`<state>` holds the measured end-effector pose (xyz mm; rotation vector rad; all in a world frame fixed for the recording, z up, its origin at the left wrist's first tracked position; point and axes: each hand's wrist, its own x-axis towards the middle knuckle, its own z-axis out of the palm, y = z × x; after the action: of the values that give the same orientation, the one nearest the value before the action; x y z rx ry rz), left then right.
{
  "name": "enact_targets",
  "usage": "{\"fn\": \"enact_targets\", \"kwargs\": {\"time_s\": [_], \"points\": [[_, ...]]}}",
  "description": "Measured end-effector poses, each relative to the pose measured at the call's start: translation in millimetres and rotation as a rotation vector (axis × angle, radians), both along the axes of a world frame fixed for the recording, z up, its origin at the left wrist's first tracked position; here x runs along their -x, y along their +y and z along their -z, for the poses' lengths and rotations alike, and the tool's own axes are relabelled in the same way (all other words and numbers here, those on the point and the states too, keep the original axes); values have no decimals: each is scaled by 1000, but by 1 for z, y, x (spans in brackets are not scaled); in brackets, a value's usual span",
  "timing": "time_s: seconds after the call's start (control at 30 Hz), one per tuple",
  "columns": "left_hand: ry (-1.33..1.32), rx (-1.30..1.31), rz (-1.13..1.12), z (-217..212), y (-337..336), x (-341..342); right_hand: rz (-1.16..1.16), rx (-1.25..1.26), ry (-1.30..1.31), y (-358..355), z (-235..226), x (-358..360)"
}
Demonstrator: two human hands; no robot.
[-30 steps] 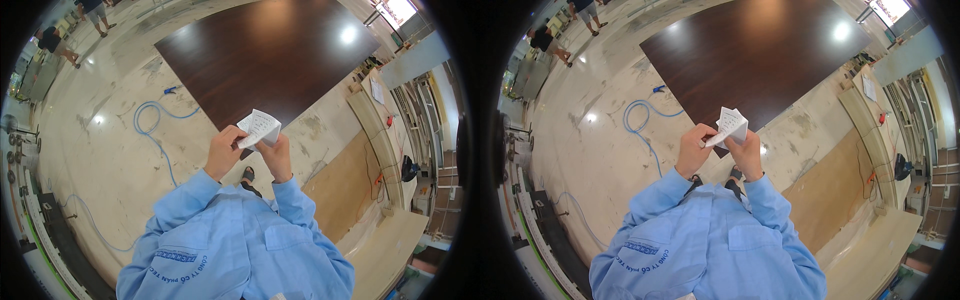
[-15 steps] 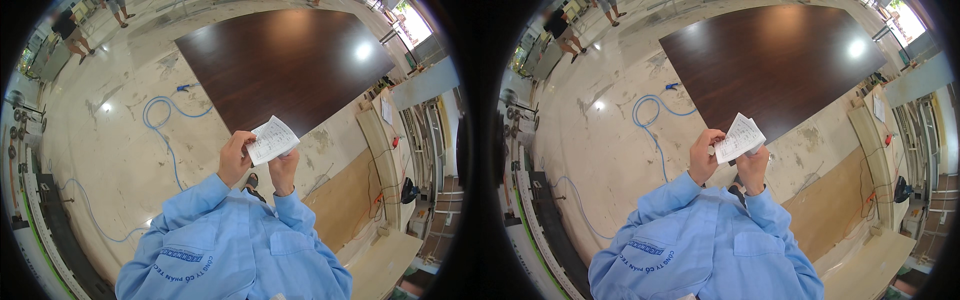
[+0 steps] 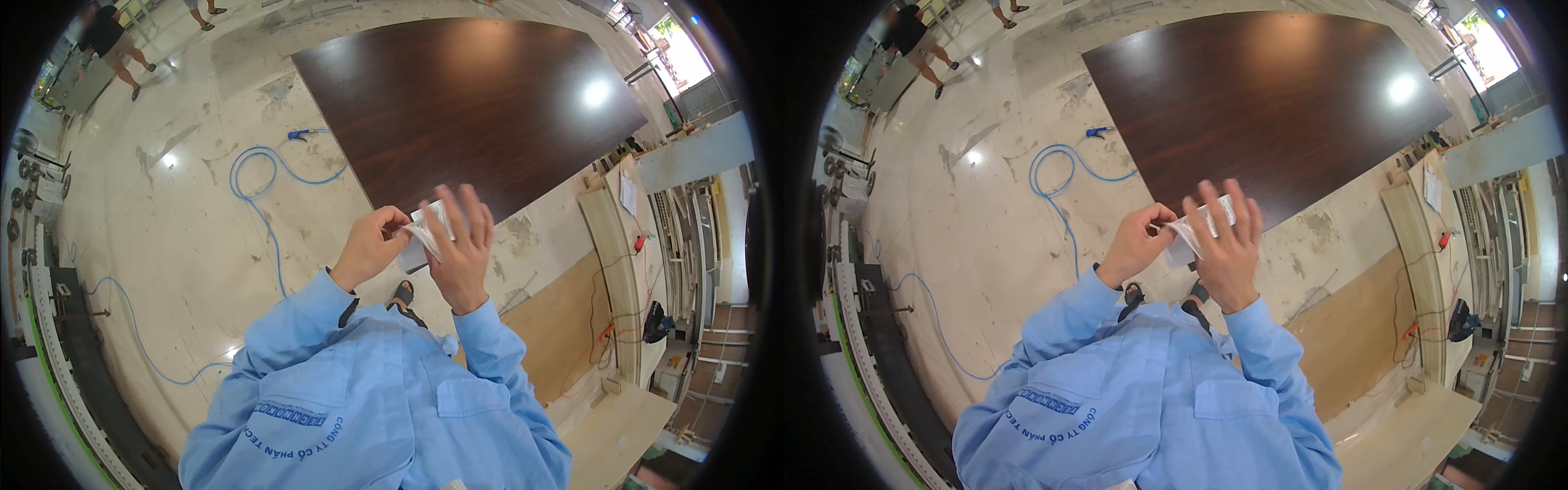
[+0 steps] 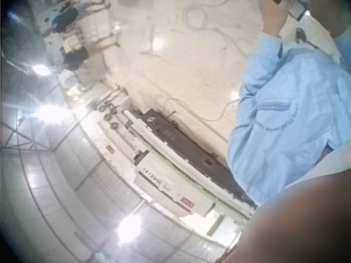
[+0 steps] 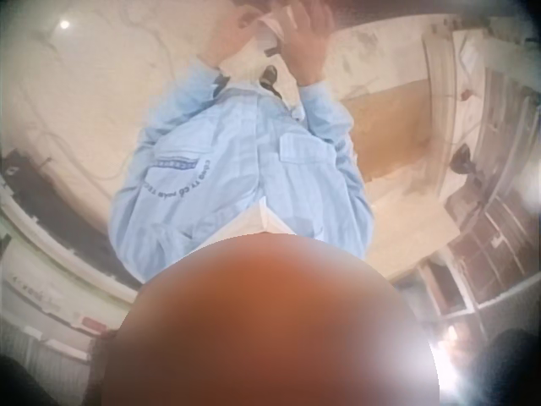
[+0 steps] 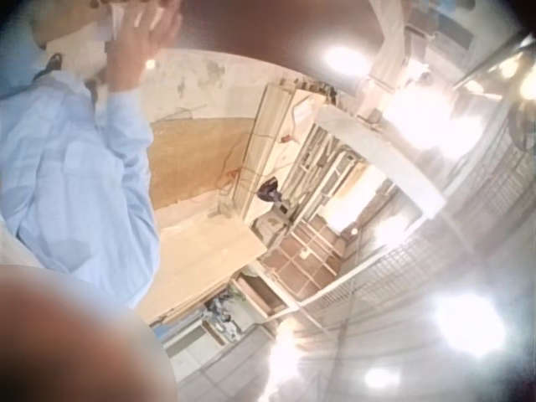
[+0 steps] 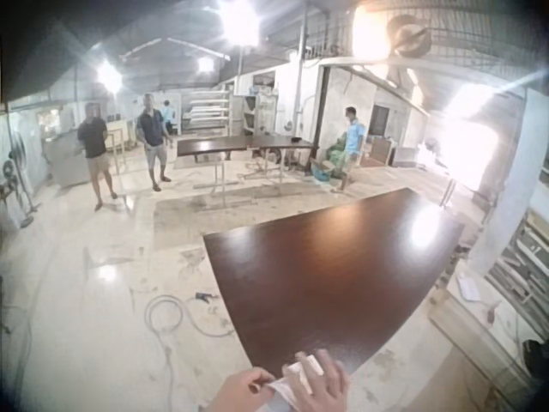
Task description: The person organizes papers on a table, then retrieves a roll of tape. They proceed to wrap a large, dark brown wooden tabletop with corrugated cardboard, smoothing the material over the surface.
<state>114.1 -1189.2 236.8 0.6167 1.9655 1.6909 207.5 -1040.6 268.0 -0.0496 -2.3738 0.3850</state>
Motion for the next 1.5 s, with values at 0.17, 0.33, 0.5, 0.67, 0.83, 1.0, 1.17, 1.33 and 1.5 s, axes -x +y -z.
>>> {"fn": "enact_targets", "kwargs": {"time_s": [0.17,0.33,0.5,0.67,0.83,1.0,1.17,1.33,1.5], "points": [[28,-142,-92,-8,8,-5,-99,488,-130,-1,12,9],[169,-16,-160,-9,8,-6,-52,406,-123,-12,13,17],[113,-71,-236,-14,7,-3,-26,215,-2,-20,17,26],[78,-66,-229,-19,9,1,-48,160,111,-15,27,31],[139,-57,-260,-19,9,0,-110,166,130,-8,28,35],[159,-72,-233,-18,10,3,-115,179,114,-6,27,35],[276,38,-194,-21,11,7,-110,139,87,-3,23,36],[199,49,-157,-22,11,9,-104,198,47,0,21,41],[153,-22,-160,-22,12,12,-127,298,57,0,25,40]]}}
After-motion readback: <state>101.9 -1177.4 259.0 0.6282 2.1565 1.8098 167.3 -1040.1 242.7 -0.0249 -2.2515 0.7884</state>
